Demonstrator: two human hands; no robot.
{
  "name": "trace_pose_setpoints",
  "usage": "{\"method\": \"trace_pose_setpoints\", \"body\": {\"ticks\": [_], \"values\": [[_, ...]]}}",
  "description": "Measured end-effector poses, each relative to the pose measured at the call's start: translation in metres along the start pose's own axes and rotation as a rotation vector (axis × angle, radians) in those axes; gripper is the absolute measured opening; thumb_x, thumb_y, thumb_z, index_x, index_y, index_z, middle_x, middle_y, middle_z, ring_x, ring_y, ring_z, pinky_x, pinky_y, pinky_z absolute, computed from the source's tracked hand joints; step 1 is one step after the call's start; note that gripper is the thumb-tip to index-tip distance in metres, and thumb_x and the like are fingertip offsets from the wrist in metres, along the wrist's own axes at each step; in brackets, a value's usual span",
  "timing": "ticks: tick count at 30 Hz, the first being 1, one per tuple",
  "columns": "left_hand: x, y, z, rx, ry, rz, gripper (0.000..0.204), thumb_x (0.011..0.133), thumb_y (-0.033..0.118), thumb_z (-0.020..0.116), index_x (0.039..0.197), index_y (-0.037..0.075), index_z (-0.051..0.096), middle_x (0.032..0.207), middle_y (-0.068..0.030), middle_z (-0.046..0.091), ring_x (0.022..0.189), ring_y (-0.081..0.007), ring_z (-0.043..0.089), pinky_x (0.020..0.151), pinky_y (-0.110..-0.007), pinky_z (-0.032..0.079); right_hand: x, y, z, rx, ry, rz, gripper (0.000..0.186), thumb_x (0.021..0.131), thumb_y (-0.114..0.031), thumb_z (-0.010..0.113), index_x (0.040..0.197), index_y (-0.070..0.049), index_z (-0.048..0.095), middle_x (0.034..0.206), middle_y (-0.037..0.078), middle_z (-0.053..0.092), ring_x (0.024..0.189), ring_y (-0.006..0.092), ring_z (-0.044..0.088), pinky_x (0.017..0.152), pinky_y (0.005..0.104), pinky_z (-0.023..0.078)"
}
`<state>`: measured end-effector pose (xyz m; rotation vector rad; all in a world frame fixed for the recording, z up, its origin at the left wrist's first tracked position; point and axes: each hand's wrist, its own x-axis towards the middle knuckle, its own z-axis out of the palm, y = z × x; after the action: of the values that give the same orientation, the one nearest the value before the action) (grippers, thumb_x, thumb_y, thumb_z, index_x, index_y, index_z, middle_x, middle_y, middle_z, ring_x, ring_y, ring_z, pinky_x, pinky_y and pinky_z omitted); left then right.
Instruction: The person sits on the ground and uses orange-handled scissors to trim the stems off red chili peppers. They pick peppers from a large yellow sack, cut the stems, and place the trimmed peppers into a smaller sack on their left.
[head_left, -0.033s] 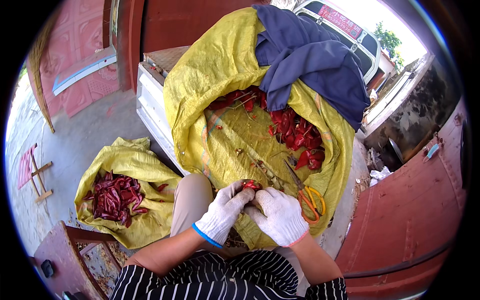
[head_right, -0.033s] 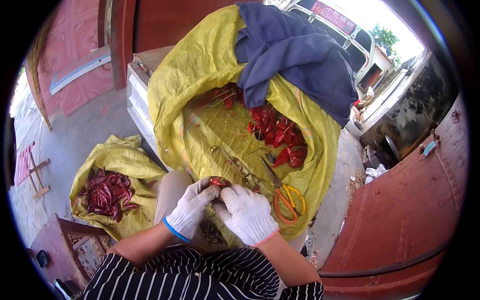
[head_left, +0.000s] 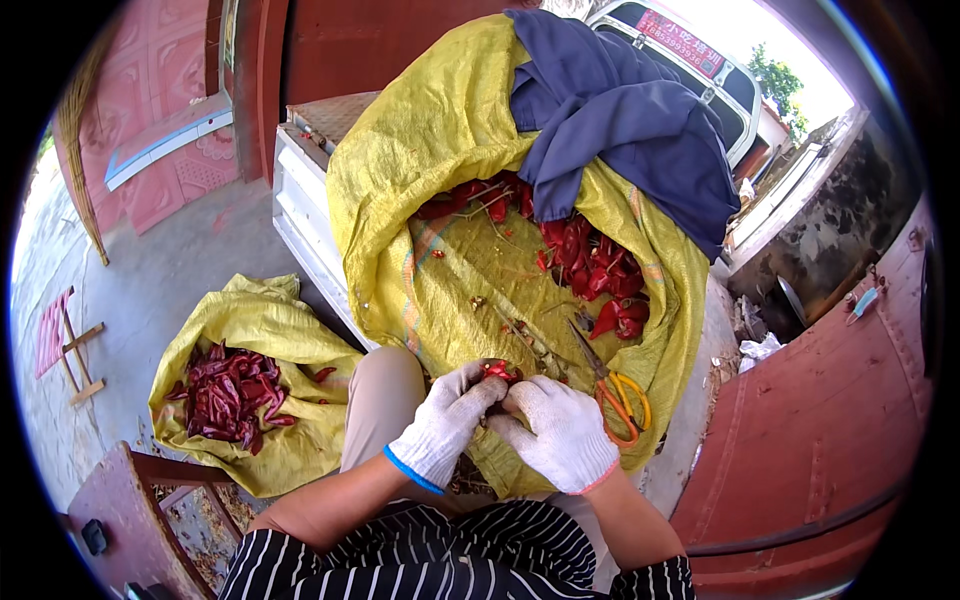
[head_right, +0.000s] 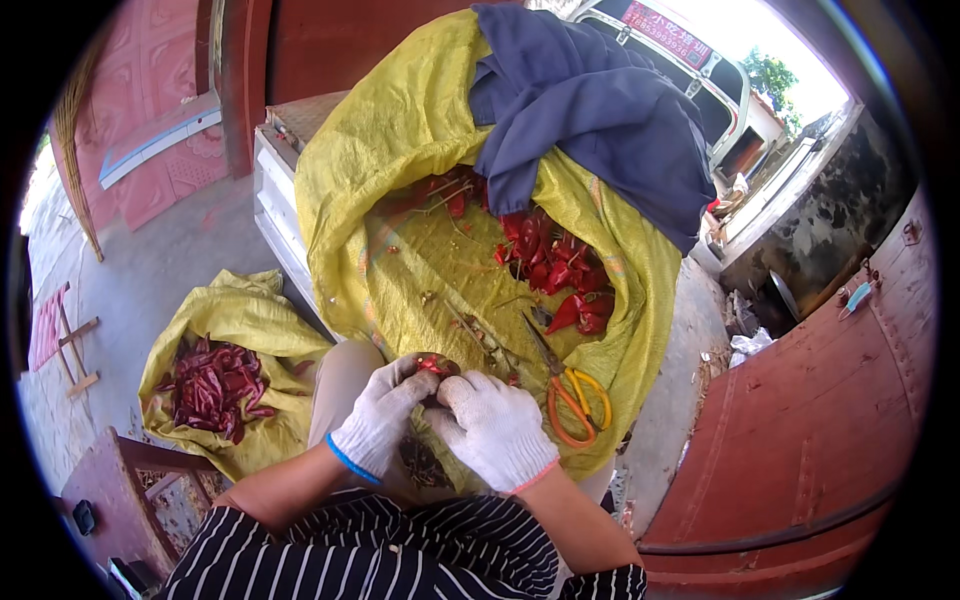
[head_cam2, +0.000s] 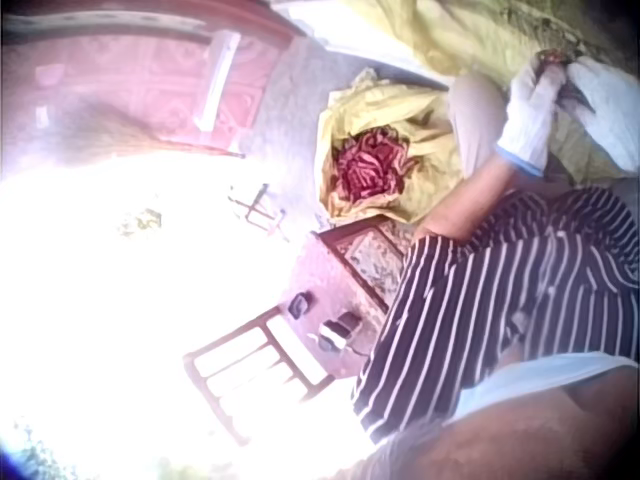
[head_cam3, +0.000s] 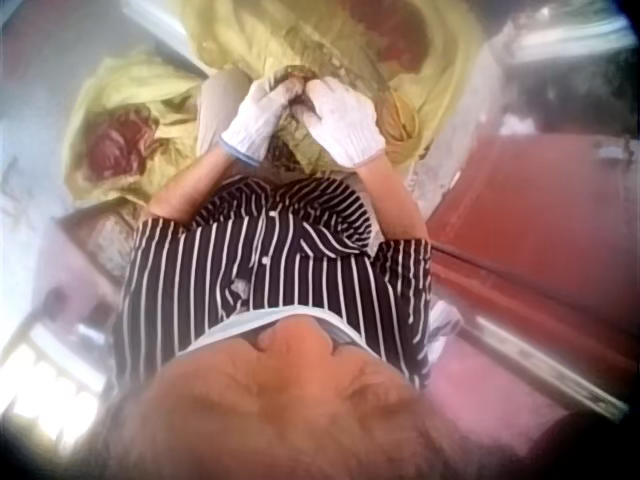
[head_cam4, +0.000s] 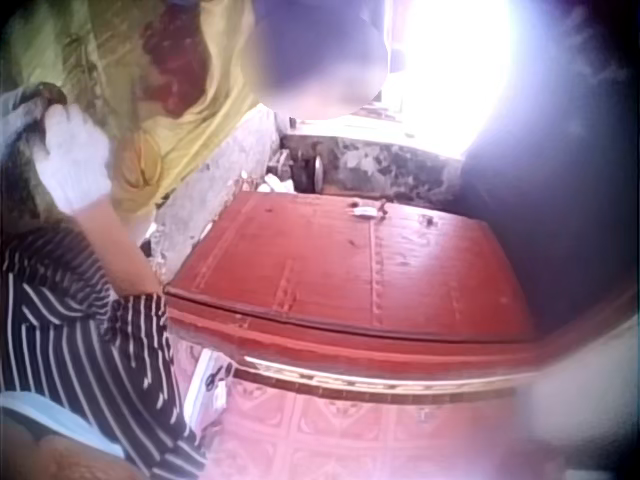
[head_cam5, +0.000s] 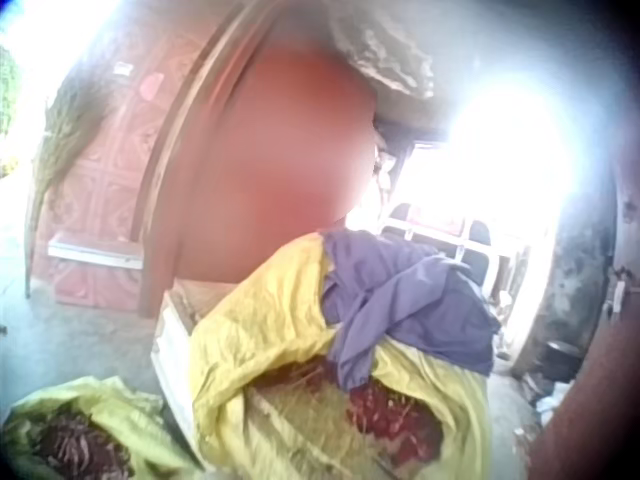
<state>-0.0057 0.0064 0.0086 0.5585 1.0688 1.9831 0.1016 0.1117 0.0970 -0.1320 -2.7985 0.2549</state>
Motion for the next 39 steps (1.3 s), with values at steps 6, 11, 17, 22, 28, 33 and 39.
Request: {"method": "trace_pose_setpoints", "body": {"ticks": [6,11,17,22,28,33,39], "values": [[-0.006,-0.004,-0.008,0.056,0.033,-0.057,0.015,0.097,0.014,0.055,0.103,0.003,0.063,0.082,0.0007,0.063,0.071,-0.0061,0.055,0.065,-0.023,0.043,-0.002,0.004,-0.014,0.122,-0.018,0.150,0.030,0.086,-0.037,0.071,0.081,-0.008,0.063,0.078,0.012,0.063,0.070,0.0322,0.065,0.062,0.0417,0.051],[-0.012,-0.005,-0.006,0.221,-0.109,-0.061,0.017,0.097,0.018,0.057,0.103,0.003,0.062,0.085,-0.0004,0.064,0.073,-0.0078,0.057,0.068,-0.024,0.046,0.006,0.009,-0.008,0.037,0.022,-0.010,0.019,0.086,-0.025,0.069,0.081,-0.008,0.064,0.076,0.012,0.061,0.071,0.0333,0.063,0.061,0.0428,0.049],[-0.014,0.007,-0.013,-0.003,-0.309,-0.220,0.027,0.099,0.029,0.056,0.107,0.004,0.061,0.090,-0.0030,0.066,0.073,-0.0117,0.063,0.070,-0.026,0.049,0.007,0.015,-0.015,0.008,-0.020,-0.104,0.014,0.085,-0.021,0.068,0.080,-0.008,0.064,0.075,0.012,0.060,0.070,0.0324,0.063,0.061,0.0426,0.049],[-0.012,0.010,-0.016,-0.091,-0.326,-0.349,0.031,0.095,0.031,0.062,0.106,0.003,0.061,0.088,-0.0070,0.065,0.073,-0.0148,0.060,0.065,-0.027,0.047,0.001,0.020,-0.009,-0.006,-0.056,-0.166,0.015,0.083,-0.021,0.069,0.079,-0.008,0.064,0.074,0.011,0.060,0.070,0.0323,0.062,0.061,0.0426,0.049],[-0.013,0.003,-0.013,-0.199,-0.256,-0.352,0.016,0.095,0.019,0.063,0.101,0.004,0.063,0.080,-0.0021,0.061,0.066,-0.0098,0.056,0.060,-0.024,0.046,-0.006,0.015,-0.003,-0.015,0.016,-0.200,0.016,0.081,-0.021,0.071,0.081,-0.007,0.063,0.076,0.012,0.062,0.070,0.0324,0.062,0.062,0.0418,0.049],[-0.017,0.003,-0.007,-0.101,-0.139,-0.280,0.010,0.092,0.013,0.066,0.094,0.003,0.065,0.073,0.0017,0.058,0.061,-0.0070,0.052,0.056,-0.023,0.042,-0.013,0.011,0.007,0.493,0.006,0.163,0.017,0.089,-0.019,0.065,0.083,-0.004,0.061,0.073,0.010,0.060,0.065,0.0235,0.059,0.060,0.0341,0.046],[-0.021,-0.004,-0.006,0.013,-0.128,-0.099,0.008,0.087,0.008,0.067,0.092,0.002,0.066,0.075,-0.0007,0.063,0.062,-0.0084,0.056,0.056,-0.024,0.046,-0.019,-0.001,0.016,1.283,-0.031,0.740,0.017,0.096,-0.019,0.054,0.084,-0.007,0.055,0.070,-0.001,0.051,0.059,0.0068,0.048,0.051,0.0209,0.037]]}}
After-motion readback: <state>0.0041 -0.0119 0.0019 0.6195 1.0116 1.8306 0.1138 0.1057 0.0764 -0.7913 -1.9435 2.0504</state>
